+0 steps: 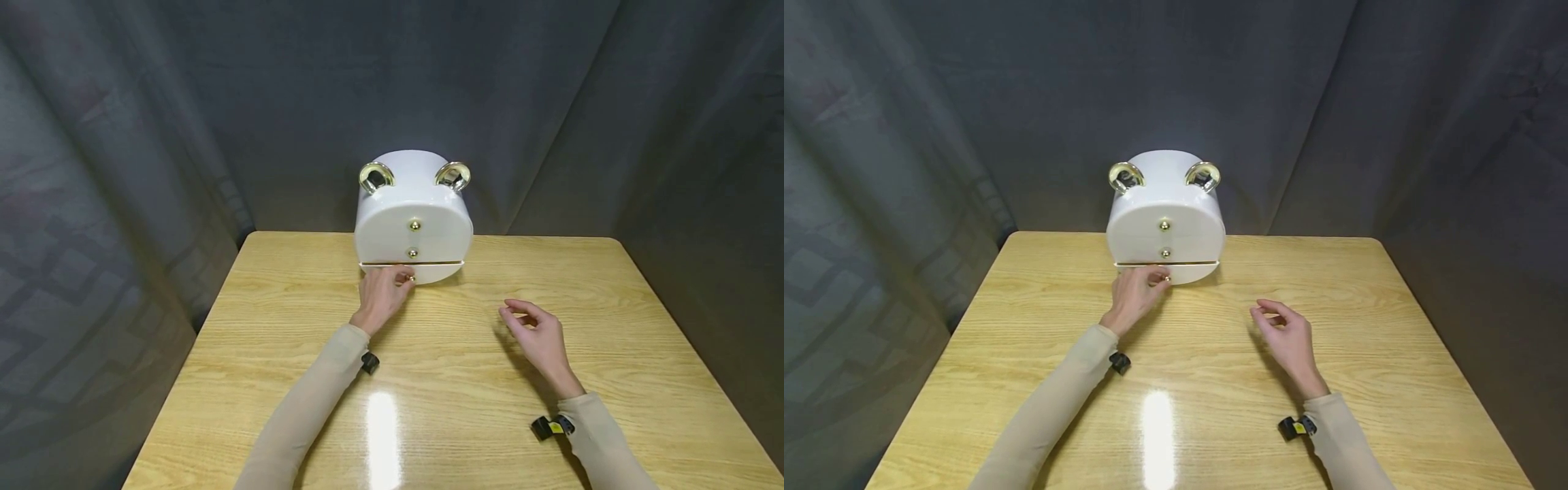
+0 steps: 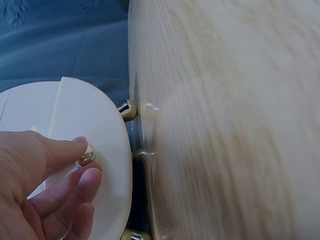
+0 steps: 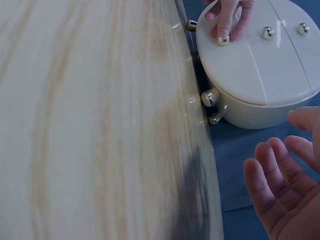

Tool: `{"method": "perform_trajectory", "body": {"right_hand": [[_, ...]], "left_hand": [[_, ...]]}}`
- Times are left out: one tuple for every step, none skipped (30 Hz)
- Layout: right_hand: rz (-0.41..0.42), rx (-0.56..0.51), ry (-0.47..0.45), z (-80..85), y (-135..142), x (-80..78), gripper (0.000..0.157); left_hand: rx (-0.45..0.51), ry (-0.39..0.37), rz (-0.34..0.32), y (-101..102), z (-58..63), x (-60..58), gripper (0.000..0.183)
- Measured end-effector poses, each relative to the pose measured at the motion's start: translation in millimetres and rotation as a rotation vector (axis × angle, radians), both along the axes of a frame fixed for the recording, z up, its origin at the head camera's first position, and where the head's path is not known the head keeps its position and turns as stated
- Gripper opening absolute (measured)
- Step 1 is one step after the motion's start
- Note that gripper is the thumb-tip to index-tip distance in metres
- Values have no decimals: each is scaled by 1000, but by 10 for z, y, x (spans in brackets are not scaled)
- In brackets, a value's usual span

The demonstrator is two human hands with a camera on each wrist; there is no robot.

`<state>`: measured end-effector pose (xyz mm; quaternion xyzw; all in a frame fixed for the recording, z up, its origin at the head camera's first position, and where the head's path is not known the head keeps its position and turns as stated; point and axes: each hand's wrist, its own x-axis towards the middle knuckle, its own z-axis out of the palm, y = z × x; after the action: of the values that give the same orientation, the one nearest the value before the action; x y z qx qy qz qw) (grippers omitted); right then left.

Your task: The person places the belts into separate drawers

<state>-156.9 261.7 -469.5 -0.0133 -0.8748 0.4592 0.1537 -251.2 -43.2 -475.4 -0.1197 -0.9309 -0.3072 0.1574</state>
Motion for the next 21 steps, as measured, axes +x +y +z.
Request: {"method": "perform_trajectory", "body": {"right_hand": [[0, -2, -1, -1, -1, 1, 28], [2, -3, -1, -1, -1, 2, 28], [3, -5, -2, -1, -2, 3, 28], [6, -4, -2, -2, -1, 4, 29], [7, -6, -4, -2, -2, 5, 29], [9, -8, -6, -3, -2, 5, 29], [10, -11, -7, -5, 0, 4, 30], [11, -14, -9, -7, 0, 3, 30], [13, -16, -12, -9, 1, 3, 30], [15, -18, -14, -11, 4, 3, 30], [14, -24, -17, -14, 4, 2, 29], [13, -25, -17, -17, 5, 2, 29], [13, -28, -16, -21, 4, 2, 29], [15, -30, -16, -23, 2, 2, 29], [16, -31, -14, -26, 0, 2, 29], [15, -32, -12, -29, -1, 2, 29], [12, -33, -11, -32, -2, 1, 29], [11, -34, -10, -34, -4, 0, 29], [9, -36, -11, -34, -4, -2, 29], [7, -35, -12, -34, -3, -3, 29], [5, -35, -13, -34, -3, -4, 29]], "left_hand": [[2, -1, 0, -3, 1, -4, 16], [3, -4, 2, -6, 2, -8, 16], [8, -7, 1, -9, 4, -11, 16], [9, -11, 1, -10, 4, -14, 16], [9, -14, 3, -11, 4, -17, 16], [9, -17, 5, -12, 4, -20, 16], [10, -20, 8, -13, 4, -24, 16], [10, -21, 12, -13, 5, -27, 16], [10, -22, 15, -12, 6, -28, 16], [10, -23, 18, -11, 7, -30, 16], [12, -23, 19, -10, 9, -32, 15], [13, -24, 20, -10, 11, -34, 15], [15, -25, 21, -10, 15, -34, 15], [16, -25, 21, -10, 18, -36, 15], [19, -28, 21, -11, 22, -37, 15], [22, -31, 22, -11, 24, -40, 15], [25, -34, 22, -12, 24, -43, 14], [29, -37, 23, -13, 25, -46, 14], [35, -38, 22, -12, 26, -49, 14], [37, -39, 22, -12, 24, -53, 13], [40, -40, 22, -12, 23, -55, 13]]}}
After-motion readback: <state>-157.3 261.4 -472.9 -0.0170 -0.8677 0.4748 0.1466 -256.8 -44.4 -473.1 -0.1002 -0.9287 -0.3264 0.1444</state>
